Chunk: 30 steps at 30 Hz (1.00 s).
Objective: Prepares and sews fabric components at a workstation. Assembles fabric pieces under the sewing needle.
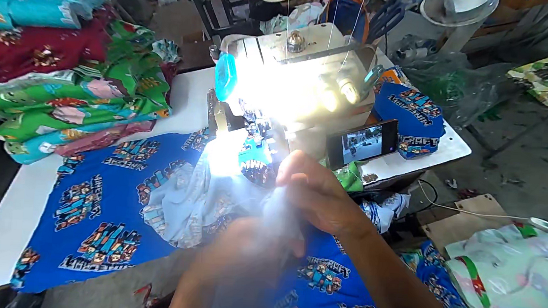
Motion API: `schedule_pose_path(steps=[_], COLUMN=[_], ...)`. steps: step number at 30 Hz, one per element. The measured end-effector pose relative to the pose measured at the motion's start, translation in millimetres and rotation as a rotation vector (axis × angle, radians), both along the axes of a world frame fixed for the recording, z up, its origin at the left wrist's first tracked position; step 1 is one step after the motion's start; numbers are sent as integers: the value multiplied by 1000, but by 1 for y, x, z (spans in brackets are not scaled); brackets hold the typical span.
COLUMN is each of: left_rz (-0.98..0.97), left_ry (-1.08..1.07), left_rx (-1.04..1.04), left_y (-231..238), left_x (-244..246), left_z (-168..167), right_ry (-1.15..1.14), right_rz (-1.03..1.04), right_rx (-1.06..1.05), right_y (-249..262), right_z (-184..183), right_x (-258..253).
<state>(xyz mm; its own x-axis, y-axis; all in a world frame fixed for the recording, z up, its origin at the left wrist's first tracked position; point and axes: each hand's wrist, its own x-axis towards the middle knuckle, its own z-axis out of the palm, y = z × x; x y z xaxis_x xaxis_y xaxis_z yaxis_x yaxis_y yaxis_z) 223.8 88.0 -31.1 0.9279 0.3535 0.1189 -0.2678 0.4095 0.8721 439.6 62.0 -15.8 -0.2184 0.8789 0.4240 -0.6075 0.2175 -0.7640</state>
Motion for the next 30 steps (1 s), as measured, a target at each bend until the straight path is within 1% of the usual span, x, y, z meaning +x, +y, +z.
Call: schedule_pose_path(steps=[1, 2, 3, 4, 6, 7, 9, 11, 13, 15, 22, 25, 30], left_rz=[-59, -63, -13, 77, 237, 288, 371, 418, 398, 387, 361, 357, 305], left_ry=[13, 41, 57, 71, 103, 110, 118, 122, 139, 198, 384, 378, 370], left_rx=[-8, 7, 36, 96, 280, 337, 341, 290, 250, 275, 403, 406, 488], left_y=[1, 3, 5, 6, 11, 14, 19, 23, 28, 35, 52, 61, 76], left_x=[-2, -6, -9, -12, -15, -17, -21, -26, -28, -30, -26, -21, -20], left_z=[-3, -4, -4, -1, 5, 9, 17, 25, 34, 40, 40, 41, 49], right_ry=[-3, -20, -48, -80, -141, -164, -207, -239, -312, -363, -309, -333, -375], right_rz=[33, 62, 83, 99, 127, 131, 119, 86, 35, -8, -11, -23, -45], right_rx=[17, 35, 63, 93, 147, 162, 154, 54, -53, -98, -34, 11, 27], right_y=[0, 0, 1, 1, 4, 5, 7, 7, 9, 12, 24, 31, 40], right_z=[0, -1, -2, -3, -6, -8, -10, -8, -6, -7, -13, -15, -19], right_x=[3, 7, 10, 12, 16, 18, 23, 27, 30, 32, 41, 42, 46])
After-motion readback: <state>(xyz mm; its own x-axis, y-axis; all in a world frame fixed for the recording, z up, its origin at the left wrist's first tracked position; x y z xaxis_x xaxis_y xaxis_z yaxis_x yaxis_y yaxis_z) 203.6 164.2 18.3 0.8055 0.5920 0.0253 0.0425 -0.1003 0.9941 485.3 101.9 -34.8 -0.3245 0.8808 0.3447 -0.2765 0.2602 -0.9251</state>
